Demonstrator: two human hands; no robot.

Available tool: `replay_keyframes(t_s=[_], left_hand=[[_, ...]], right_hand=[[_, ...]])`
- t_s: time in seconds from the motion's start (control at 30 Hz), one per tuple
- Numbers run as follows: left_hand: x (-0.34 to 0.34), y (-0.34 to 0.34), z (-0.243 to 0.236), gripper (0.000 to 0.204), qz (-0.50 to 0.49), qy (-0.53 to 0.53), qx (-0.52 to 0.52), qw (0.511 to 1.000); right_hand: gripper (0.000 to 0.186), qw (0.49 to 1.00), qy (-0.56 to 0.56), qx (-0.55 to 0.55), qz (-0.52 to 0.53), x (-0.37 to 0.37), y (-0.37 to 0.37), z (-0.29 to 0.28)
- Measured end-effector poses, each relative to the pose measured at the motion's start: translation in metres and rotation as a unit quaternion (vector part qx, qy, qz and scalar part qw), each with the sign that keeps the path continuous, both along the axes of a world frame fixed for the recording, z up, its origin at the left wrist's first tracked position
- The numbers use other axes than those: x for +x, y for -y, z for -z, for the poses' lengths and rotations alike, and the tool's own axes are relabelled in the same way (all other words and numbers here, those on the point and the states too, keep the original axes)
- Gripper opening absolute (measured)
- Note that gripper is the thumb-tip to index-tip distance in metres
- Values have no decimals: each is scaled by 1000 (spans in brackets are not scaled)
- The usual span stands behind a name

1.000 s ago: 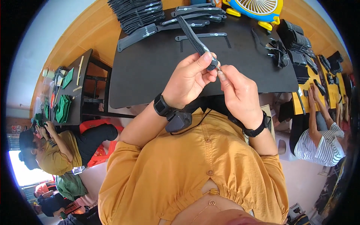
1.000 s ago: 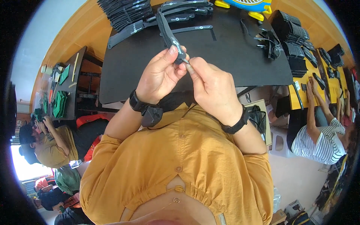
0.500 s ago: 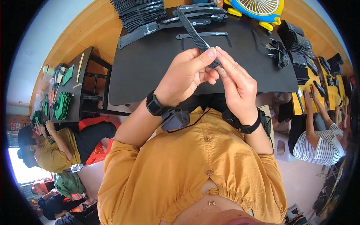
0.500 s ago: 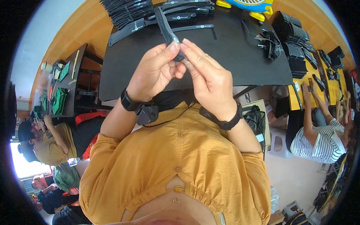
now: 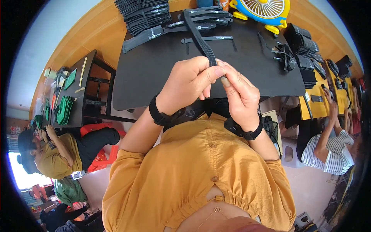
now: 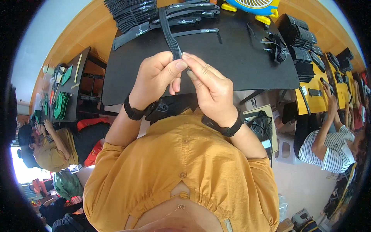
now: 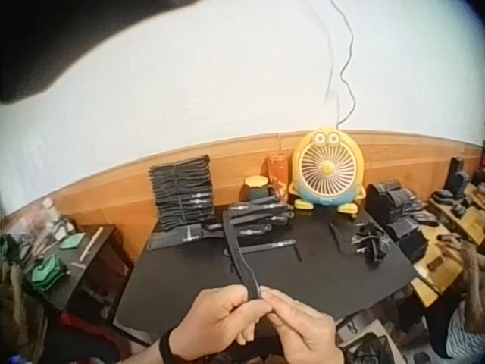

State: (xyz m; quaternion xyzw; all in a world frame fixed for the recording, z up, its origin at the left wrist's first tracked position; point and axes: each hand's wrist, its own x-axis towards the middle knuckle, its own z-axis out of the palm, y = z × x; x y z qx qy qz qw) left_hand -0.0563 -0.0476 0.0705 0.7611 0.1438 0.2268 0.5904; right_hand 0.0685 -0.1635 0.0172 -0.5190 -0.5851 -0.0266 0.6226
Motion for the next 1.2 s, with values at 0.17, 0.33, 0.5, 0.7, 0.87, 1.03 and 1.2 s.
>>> replay_keyframes(t_s=[0.17,0.33,0.5,0.7,0.87,1.03,1.2], left_hand=[[-2,-6,15,31,18,26,-45,998],[-3,-5,12,32,35,47,-59,996],[-5,-8,11,37,50,39,-128,990],[-10,-11,11,42,64,32,-145,987],[-14,-13,14,40,92,56,-159,981],[-14,-11,20,36,124,95,-250,956],[-11,-11,28,34,102,85,-210,969]], right_hand=[[31,979,-172,-66,-84,-7,8,-2],[31,944,-278,-115,-138,-5,15,-12],[30,931,-308,-113,-162,-3,11,-10],[30,921,-304,-158,-184,1,14,-14],[30,860,-445,-115,-223,-4,9,-20],[30,856,-449,-117,-228,0,7,-23],[27,923,-350,-102,-127,-11,-1,-28]])
